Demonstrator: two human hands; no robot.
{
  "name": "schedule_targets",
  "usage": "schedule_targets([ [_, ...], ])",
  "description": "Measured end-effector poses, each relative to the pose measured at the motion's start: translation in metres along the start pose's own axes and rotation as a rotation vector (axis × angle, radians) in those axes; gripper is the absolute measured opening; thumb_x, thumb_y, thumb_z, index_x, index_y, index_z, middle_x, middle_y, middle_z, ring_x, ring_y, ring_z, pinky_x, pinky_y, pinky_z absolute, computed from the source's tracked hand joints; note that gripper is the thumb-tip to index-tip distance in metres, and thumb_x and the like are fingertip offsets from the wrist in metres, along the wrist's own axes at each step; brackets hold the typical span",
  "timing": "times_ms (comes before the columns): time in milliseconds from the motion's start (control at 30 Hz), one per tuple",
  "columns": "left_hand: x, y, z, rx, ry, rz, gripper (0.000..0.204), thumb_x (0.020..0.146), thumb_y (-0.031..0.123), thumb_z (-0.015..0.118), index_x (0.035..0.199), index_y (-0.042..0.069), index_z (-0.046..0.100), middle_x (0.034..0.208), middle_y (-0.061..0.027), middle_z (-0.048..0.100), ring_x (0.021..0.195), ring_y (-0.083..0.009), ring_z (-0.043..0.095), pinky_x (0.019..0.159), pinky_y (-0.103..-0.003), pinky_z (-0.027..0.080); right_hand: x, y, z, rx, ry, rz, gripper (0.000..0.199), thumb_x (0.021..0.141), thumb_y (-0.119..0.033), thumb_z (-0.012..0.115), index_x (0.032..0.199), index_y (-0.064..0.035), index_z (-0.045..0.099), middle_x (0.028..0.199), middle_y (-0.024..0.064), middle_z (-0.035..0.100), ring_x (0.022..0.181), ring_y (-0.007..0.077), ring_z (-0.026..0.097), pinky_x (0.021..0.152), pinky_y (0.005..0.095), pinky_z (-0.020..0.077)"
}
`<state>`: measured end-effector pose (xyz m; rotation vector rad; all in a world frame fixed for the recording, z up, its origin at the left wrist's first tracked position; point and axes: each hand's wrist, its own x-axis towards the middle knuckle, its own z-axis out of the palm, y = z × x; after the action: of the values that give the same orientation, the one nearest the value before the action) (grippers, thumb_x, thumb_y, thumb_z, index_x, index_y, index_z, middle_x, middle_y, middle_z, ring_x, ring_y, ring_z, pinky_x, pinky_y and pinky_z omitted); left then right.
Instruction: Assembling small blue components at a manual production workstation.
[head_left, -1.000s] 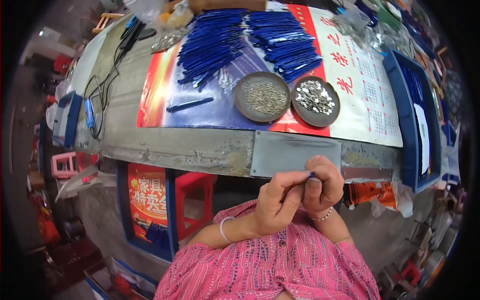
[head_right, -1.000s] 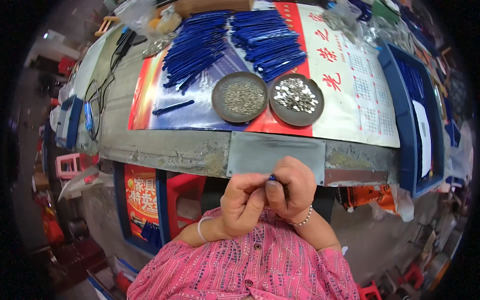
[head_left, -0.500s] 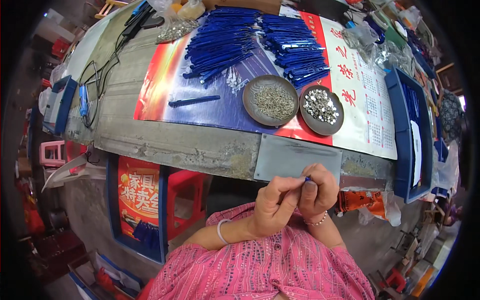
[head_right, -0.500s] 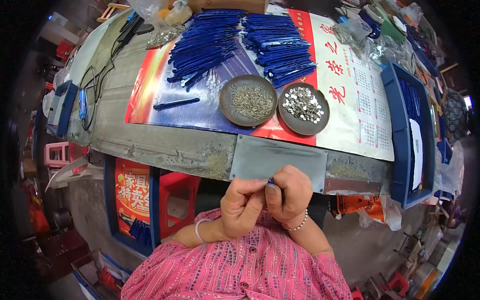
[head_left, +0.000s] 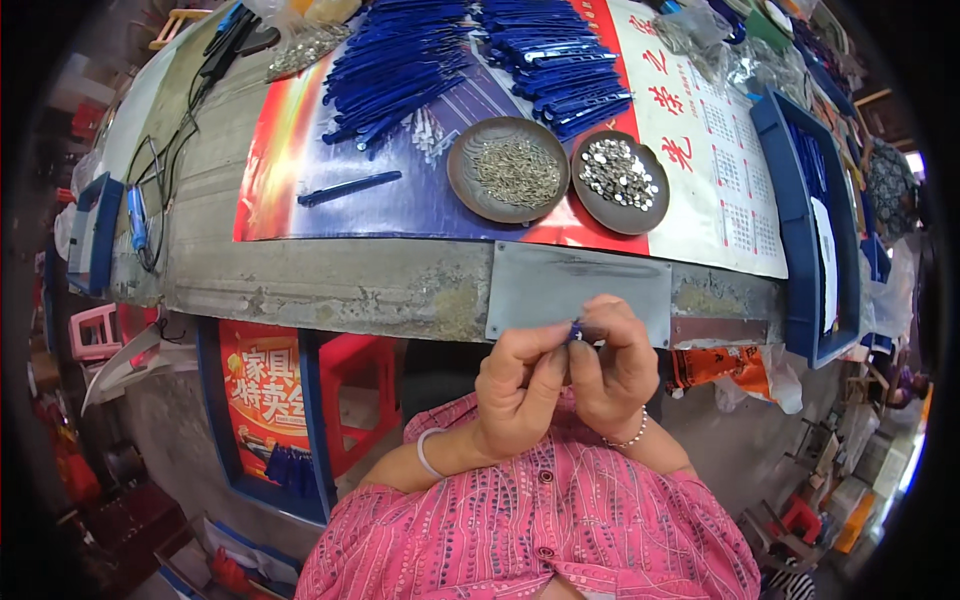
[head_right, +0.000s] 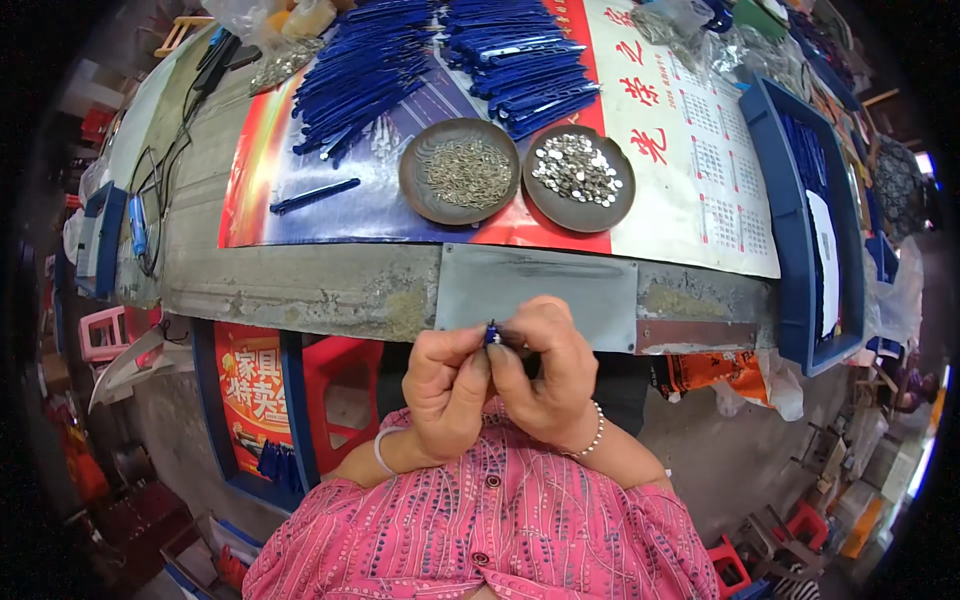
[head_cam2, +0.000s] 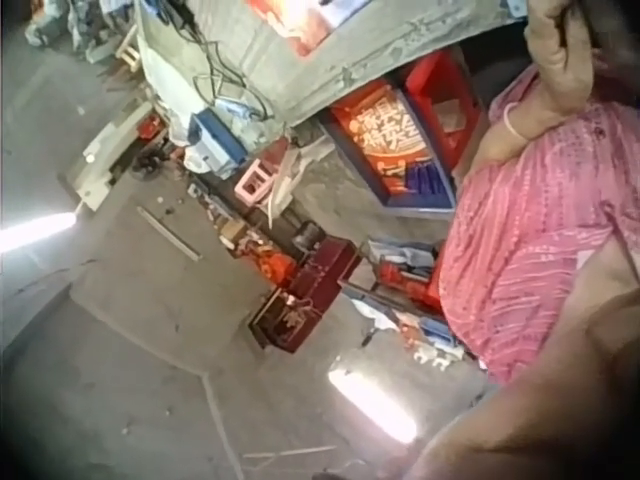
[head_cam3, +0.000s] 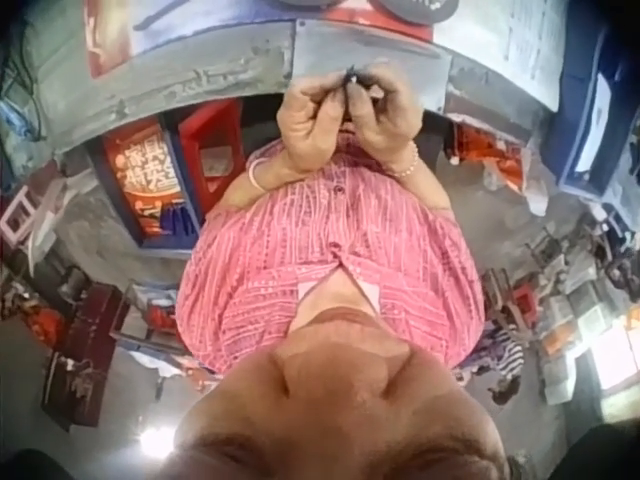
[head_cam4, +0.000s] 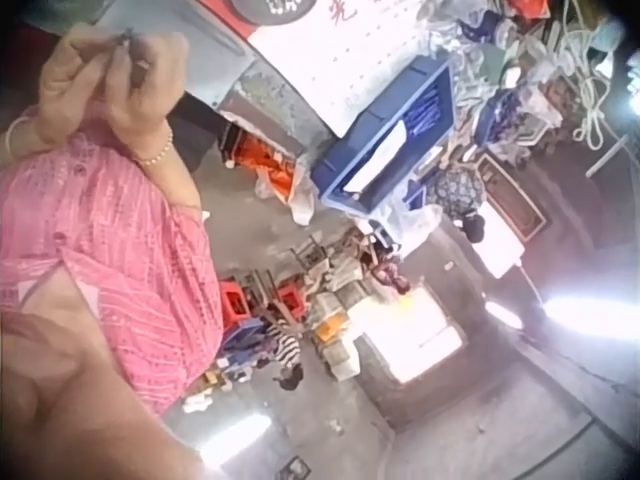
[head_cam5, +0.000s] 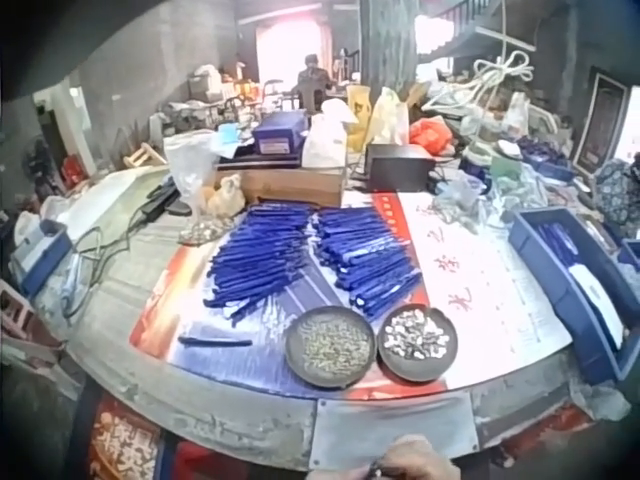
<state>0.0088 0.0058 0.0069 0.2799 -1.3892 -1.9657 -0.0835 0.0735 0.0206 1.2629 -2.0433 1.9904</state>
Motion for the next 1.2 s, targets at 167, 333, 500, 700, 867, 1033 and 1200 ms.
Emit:
schedule_targets([
  [167,-0.003,-0.002,-0.001,0.093,0.050,0.048,0.020,0.093,-0.002,0.051,0.114,-0.003,0.052,0.090,-0.0055,0.063,0.077,-0.0049,0.057,0.066,-0.019,0.047,-0.002,-0.004,-0.001,-0.258,-0.101,-0.076,0.013,0.083,-0.005,0.060,0.093,-0.0033,0.051,0.073,0.0074,0.053,0.060,0.0244,0.050,0.071,0.0401,0.0378],
  [333,-0.006,-0.009,-0.002,0.164,0.011,0.101,0.020,0.093,-0.001,0.052,0.113,-0.003,0.052,0.091,-0.0058,0.063,0.078,-0.0056,0.057,0.066,-0.020,0.047,-0.007,-0.007,-0.001,-0.312,-0.065,-0.079,0.011,0.084,-0.005,0.059,0.092,-0.0018,0.051,0.075,0.0084,0.053,0.060,0.0230,0.050,0.066,0.0354,0.0393],
  [500,-0.008,-0.013,0.000,-0.032,-0.021,-0.011,0.022,0.094,-0.002,0.050,0.116,-0.003,0.049,0.093,-0.0072,0.064,0.078,-0.0066,0.058,0.067,-0.020,0.048,0.002,0.003,-0.009,0.242,-0.072,0.414,0.014,0.083,-0.011,0.064,0.085,-0.0002,0.054,0.072,0.0103,0.052,0.058,0.0204,0.049,0.055,0.0264,0.0399],
  [700,-0.005,-0.010,0.000,0.154,-0.005,0.041,0.023,0.095,-0.001,0.048,0.118,-0.004,0.048,0.093,-0.0077,0.065,0.082,-0.0078,0.060,0.070,-0.022,0.050,0.000,0.017,-0.001,-0.163,-0.057,-0.171,0.017,0.083,-0.014,0.066,0.082,-0.0017,0.053,0.067,0.0093,0.051,0.055,0.0259,0.048,0.052,0.0338,0.0405],
  [867,-0.010,-0.008,0.001,-0.078,0.030,-0.051,0.021,0.094,-0.002,0.050,0.114,-0.003,0.050,0.085,-0.0055,0.062,0.072,-0.0060,0.056,0.064,-0.021,0.047,-0.003,-0.015,-0.005,0.153,-0.124,0.656,0.018,0.087,-0.013,0.063,0.083,-0.0002,0.052,0.067,0.0060,0.050,0.056,0.0167,0.047,0.051,0.0273,0.0383],
  [1033,-0.011,-0.006,-0.003,0.059,-0.016,0.046,0.019,0.093,-0.003,0.051,0.112,-0.001,0.050,0.081,-0.0052,0.059,0.066,-0.0059,0.052,0.059,-0.020,0.044,-0.005,0.002,-0.006,0.077,-0.109,0.090,0.017,0.077,0.002,0.066,0.089,-0.0004,0.054,0.071,0.0082,0.055,0.060,0.0187,0.053,0.058,0.0279,0.0438],
  [1200,-0.010,-0.006,-0.006,0.150,0.000,0.093,0.019,0.092,-0.005,0.051,0.111,-0.001,0.050,0.081,-0.0063,0.059,0.067,-0.0064,0.052,0.060,-0.020,0.043,-0.008,-0.001,0.000,-0.104,-0.090,-0.061,0.015,0.079,0.001,0.063,0.090,-0.0020,0.053,0.072,0.0083,0.055,0.059,0.0247,0.051,0.066,0.0369,0.0450],
])
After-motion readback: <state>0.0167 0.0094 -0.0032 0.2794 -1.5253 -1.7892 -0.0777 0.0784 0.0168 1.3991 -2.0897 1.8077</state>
